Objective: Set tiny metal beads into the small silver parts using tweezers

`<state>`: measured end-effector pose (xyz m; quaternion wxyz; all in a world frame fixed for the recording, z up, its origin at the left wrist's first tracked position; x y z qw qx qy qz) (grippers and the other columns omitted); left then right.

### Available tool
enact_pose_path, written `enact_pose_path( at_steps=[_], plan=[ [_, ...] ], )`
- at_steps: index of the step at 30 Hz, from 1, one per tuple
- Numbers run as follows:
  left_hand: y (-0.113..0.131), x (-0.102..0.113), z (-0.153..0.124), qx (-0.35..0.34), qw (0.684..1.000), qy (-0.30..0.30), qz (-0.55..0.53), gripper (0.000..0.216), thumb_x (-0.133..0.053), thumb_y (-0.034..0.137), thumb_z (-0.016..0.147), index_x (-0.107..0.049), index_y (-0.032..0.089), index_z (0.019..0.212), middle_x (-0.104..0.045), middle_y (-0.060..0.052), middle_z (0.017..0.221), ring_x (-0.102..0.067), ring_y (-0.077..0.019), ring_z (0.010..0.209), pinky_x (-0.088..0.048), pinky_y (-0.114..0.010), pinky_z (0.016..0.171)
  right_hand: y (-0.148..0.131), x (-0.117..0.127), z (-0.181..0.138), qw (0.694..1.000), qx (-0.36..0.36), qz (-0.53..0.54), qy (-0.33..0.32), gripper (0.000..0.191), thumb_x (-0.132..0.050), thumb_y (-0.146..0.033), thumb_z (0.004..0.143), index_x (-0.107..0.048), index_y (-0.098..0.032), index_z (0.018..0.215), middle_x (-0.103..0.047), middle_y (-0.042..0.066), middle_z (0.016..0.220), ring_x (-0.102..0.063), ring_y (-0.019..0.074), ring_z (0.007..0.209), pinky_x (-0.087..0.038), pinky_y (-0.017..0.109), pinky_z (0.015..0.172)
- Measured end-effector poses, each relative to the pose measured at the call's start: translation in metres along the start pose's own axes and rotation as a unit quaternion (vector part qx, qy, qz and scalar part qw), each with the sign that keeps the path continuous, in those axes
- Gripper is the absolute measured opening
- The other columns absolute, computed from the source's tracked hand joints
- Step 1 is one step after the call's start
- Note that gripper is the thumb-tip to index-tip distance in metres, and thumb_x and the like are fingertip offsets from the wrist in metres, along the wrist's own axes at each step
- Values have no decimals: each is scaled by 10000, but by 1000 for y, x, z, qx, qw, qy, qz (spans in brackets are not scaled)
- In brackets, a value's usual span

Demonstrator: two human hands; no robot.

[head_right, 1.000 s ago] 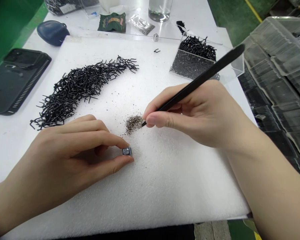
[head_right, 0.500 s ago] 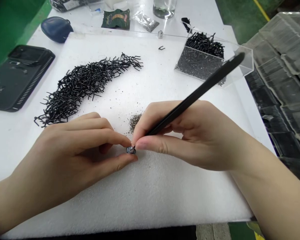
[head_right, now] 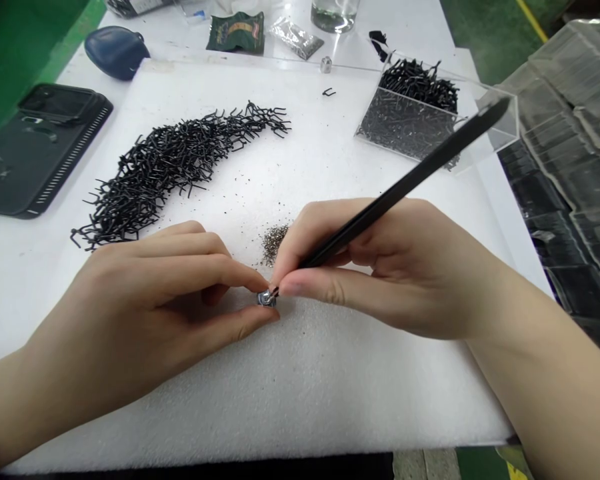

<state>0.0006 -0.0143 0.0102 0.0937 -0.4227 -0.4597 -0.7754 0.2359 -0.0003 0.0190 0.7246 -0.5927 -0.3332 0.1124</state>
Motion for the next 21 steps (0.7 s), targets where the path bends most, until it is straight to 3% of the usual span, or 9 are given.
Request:
enact_pose_path(
  at_steps=[21],
  plan=[
    [1,-1,-1,-1,1000,-2,-8,60,-865,198,823,-823,212,864,-660,47,683,-609,-118,707,-446,-244,616,2,2,5,1000,4,23,-14,112,-791,-131,892,-785,-213,969,-811,54,923,-791,209,899,-626,259,671]
  ],
)
Point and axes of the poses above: each hand's wrist, its own z-axis towards the middle knuckle, its own x-axis out of the back of the hand, y = z × x, the point moved 1 cm from there along z, towards the middle knuckle
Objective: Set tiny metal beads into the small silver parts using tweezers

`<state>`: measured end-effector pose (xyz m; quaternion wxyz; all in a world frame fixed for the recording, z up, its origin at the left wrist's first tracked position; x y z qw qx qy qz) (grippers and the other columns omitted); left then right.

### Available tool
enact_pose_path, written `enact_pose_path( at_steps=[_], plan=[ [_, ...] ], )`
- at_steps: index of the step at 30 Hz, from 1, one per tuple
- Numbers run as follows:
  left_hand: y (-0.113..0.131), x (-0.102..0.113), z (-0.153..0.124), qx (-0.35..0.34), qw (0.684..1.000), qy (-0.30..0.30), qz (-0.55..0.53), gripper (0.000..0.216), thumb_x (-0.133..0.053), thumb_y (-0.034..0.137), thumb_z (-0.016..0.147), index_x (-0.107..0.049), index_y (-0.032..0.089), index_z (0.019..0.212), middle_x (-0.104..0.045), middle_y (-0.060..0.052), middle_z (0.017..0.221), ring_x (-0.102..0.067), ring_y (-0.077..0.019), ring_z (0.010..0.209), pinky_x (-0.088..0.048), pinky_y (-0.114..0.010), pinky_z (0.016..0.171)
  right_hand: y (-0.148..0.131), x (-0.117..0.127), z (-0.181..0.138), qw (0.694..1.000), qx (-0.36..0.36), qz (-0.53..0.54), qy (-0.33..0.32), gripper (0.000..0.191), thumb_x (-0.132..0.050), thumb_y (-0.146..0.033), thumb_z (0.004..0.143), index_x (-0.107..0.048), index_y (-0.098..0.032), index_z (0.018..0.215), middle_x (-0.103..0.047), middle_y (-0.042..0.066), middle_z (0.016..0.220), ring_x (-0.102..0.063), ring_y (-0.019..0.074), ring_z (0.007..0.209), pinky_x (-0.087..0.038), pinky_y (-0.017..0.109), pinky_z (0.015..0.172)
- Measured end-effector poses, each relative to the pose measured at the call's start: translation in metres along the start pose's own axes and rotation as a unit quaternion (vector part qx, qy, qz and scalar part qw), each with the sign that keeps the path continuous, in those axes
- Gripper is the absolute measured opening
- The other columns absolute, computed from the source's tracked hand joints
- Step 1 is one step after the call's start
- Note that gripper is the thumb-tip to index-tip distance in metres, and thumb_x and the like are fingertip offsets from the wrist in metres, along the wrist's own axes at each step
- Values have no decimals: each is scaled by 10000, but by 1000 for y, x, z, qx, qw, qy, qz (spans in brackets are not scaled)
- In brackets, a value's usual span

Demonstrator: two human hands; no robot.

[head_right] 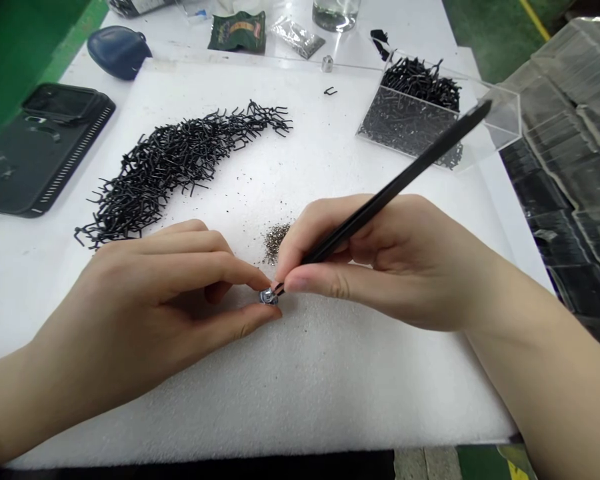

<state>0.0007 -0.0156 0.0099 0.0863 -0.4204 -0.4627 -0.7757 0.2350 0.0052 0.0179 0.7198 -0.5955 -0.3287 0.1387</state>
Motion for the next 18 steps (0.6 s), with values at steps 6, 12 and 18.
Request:
enact_pose_path(
  at_steps=[6,12,18],
  plan=[
    [-2,0,-2,2,1000,-2,0,55,-858,194,828,-825,213,869,-657,44,677,-601,-120,696,-445,-248,613,-2,-1,1,1000,-24,-3,3,117,-778,-138,905,-783,-248,944,-816,26,904,-794,186,866,-648,259,731],
    [2,1,-3,3,1000,28,-3,73,-842,189,841,-820,220,904,-691,37,757,-640,-107,729,-486,-227,627,-2,-2,1,1000,-19,-2,9,100,-786,-144,900,-783,-238,936,-815,27,899,-792,187,863,-647,259,725],
    [6,2,-6,-35,999,37,-17,85,-785,112,877,-788,192,852,-786,41,837,-684,-114,811,-550,-219,719,-2,-3,-2,1000,-1,-24,15,97,-770,-135,914,-778,-222,958,-805,13,926,-787,165,897,-645,232,764]
  ],
)
Point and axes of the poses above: each hand's wrist, its own z-axis towards the middle knuckle, its own x-axis out of the back of the hand, y = z × x, the point moved 1 cm from there along z, towards the middle knuckle
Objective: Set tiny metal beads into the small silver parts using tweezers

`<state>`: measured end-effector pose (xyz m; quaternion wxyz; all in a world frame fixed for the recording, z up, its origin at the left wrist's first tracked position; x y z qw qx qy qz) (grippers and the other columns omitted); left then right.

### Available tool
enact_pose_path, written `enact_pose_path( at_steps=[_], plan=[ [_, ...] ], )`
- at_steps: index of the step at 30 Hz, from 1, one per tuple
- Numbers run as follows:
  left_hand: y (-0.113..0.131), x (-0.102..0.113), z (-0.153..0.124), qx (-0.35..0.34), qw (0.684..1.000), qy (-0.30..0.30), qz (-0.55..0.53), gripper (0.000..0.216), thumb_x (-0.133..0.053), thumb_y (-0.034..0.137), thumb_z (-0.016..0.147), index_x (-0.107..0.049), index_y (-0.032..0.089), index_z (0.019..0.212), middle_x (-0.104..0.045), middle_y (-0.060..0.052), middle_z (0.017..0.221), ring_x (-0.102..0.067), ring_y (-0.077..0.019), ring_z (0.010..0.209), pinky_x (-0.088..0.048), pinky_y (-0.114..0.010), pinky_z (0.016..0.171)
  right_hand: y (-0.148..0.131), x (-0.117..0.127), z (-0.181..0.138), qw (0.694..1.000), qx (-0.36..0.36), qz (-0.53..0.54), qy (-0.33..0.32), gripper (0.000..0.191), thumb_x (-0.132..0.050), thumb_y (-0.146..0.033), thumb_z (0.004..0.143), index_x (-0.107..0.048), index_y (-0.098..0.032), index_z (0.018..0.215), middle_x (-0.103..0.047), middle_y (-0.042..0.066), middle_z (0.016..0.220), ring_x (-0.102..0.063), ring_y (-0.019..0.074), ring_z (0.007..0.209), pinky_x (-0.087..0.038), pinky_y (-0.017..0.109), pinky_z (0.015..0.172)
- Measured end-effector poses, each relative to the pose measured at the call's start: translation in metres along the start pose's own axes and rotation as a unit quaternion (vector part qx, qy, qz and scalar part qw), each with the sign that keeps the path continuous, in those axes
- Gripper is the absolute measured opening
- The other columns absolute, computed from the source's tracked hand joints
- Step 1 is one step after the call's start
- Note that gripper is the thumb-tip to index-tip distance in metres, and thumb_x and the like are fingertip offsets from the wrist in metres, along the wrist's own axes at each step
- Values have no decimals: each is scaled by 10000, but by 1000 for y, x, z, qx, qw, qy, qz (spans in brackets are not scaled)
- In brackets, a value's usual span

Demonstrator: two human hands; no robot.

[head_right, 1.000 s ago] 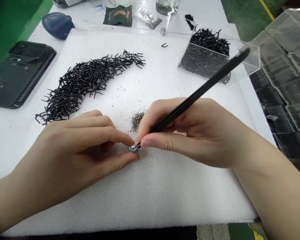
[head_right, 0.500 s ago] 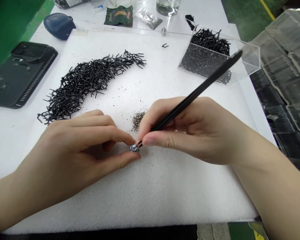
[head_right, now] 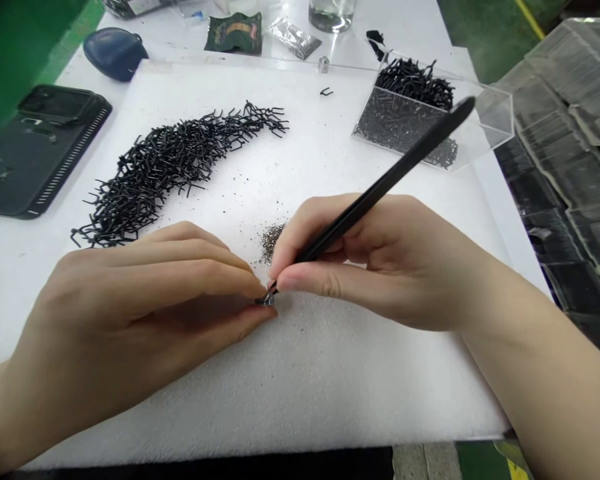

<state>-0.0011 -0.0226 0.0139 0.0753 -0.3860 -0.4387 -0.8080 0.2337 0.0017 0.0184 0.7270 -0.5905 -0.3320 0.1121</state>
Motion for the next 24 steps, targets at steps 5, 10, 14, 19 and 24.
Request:
enact_pose_path(
  at_steps=[5,10,14,19,24],
  plan=[
    [1,-1,1,-4,1000,-3,-1,93,-766,116,892,-791,187,837,-779,42,795,-667,-115,776,-556,-235,713,-3,-2,1,999,16,-33,7,92,-765,-125,915,-767,-210,951,-807,16,912,-792,161,883,-646,219,747],
    [1,-1,0,14,1000,-14,14,94,-771,122,886,-784,200,836,-780,60,793,-670,-105,784,-553,-223,713,-3,-1,4,1000,1,-19,15,58,-757,-161,935,-765,-219,940,-816,11,899,-799,155,853,-649,218,742],
    [-2,-1,2,30,999,-20,12,85,-808,161,863,-779,232,824,-769,90,759,-669,-102,775,-528,-212,671,-1,0,3,1000,-8,-11,14,55,-756,-174,941,-760,-229,936,-816,12,897,-797,157,857,-645,218,736],
    [-3,-2,4,69,997,-25,-1,117,-837,164,828,-785,267,810,-771,104,739,-709,-107,789,-520,-199,666,0,-1,1,1000,-7,-1,23,41,-777,-190,929,-773,-230,920,-809,25,896,-788,166,843,-634,226,702],
    [-1,0,5,80,996,-26,-2,118,-845,161,806,-793,263,835,-771,104,745,-710,-94,775,-502,-190,658,0,-1,0,999,-13,-3,30,52,-793,-191,916,-790,-242,920,-806,29,893,-783,180,829,-633,249,673]
  ],
)
Point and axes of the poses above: each hand's wrist, its own z-axis towards the middle knuckle, its own x-axis out of the back of the hand, y = z × x, the point moved 1 cm from there along z, towards the middle knuckle
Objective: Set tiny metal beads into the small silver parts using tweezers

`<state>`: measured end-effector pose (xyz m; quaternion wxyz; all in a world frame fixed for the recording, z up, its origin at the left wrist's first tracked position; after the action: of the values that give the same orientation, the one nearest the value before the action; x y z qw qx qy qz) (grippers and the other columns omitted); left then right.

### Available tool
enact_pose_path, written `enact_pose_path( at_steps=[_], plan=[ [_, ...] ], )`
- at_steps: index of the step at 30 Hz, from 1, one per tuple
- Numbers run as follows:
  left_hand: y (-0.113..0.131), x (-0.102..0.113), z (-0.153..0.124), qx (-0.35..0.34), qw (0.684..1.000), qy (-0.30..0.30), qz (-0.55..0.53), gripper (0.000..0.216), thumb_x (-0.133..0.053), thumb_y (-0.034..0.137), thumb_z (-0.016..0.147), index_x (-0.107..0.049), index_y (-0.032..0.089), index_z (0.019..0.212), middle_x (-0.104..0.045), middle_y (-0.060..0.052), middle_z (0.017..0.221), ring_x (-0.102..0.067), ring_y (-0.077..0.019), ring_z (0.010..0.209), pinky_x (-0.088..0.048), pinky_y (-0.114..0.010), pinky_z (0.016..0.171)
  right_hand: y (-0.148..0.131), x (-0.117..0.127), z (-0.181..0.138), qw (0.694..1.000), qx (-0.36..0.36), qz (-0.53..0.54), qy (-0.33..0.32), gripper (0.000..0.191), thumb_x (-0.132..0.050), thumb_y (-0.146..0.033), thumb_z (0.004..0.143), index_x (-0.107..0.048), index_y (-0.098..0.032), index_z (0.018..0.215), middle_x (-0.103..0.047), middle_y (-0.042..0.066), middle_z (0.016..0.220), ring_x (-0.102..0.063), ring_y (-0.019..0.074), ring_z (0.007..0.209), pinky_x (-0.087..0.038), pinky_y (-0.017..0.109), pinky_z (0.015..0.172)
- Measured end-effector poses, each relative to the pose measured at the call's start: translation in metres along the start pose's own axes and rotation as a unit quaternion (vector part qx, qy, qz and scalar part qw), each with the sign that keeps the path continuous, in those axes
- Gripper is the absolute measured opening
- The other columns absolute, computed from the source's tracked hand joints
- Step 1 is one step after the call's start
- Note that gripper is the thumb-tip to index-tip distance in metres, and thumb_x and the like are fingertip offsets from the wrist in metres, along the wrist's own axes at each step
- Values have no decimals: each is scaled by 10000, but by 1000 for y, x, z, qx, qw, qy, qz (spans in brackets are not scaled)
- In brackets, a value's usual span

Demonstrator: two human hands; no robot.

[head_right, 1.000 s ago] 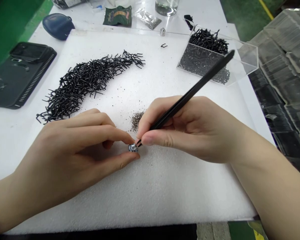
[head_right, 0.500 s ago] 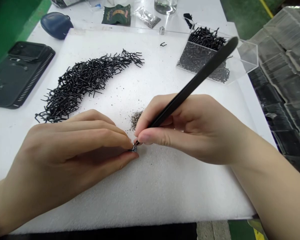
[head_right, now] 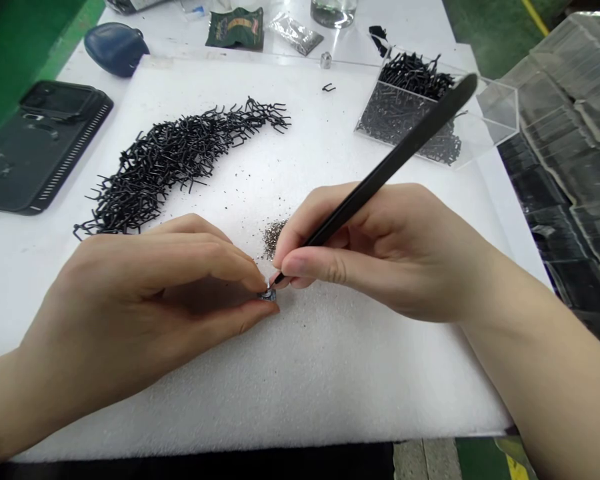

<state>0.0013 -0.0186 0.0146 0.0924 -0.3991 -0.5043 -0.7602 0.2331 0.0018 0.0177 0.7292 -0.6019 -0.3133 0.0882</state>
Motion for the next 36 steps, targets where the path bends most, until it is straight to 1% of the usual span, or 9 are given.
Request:
enact_pose_path(
  at_steps=[4,10,16,23,30,36],
  plan=[
    [-4,-2,0,-17,1000,11,-21,123,-834,168,797,-783,267,849,-765,106,746,-704,-92,778,-495,-180,658,0,0,1,1000,3,-19,0,45,-771,-207,938,-790,-238,910,-805,23,881,-777,168,802,-623,248,661],
    [-6,-3,-1,0,1000,25,-6,134,-835,189,786,-761,269,865,-698,95,743,-666,-80,733,-469,-184,644,-1,0,1,999,9,-29,-12,51,-751,-192,950,-776,-227,923,-811,21,895,-784,170,834,-627,252,688],
    [-7,-4,-3,-9,1000,28,-7,129,-821,204,803,-743,270,881,-670,99,745,-643,-77,737,-460,-185,660,-1,1,0,1000,4,-26,-10,48,-747,-193,954,-773,-226,930,-808,13,901,-782,155,836,-627,237,702],
    [-6,-3,-1,-17,1000,23,1,126,-808,189,810,-737,262,885,-682,106,747,-609,-70,682,-462,-184,654,-1,0,1,1000,0,-22,-9,48,-768,-186,933,-785,-229,918,-814,27,890,-785,176,830,-620,250,665],
    [-6,-3,-1,-20,1000,19,-2,113,-793,206,817,-737,274,888,-709,104,764,-572,-78,606,-472,-216,643,-2,-1,3,1000,6,-16,-14,58,-766,-173,932,-778,-230,923,-819,33,890,-788,179,828,-619,250,643],
    [-6,-2,0,-20,1000,17,6,114,-793,200,817,-735,273,884,-714,110,763,-629,-87,688,-452,-212,629,-3,0,3,1000,8,-16,-14,59,-783,-180,917,-801,-236,916,-821,39,877,-789,199,817,-618,271,644]
  ],
)
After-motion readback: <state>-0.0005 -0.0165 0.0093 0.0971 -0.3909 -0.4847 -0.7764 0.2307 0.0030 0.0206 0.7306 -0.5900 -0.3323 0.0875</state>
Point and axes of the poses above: each hand's wrist, its own z-axis towards the middle knuckle, its own x-axis out of the back of the hand, y = z × x, the point moved 1 cm from there along z, towards the middle knuckle
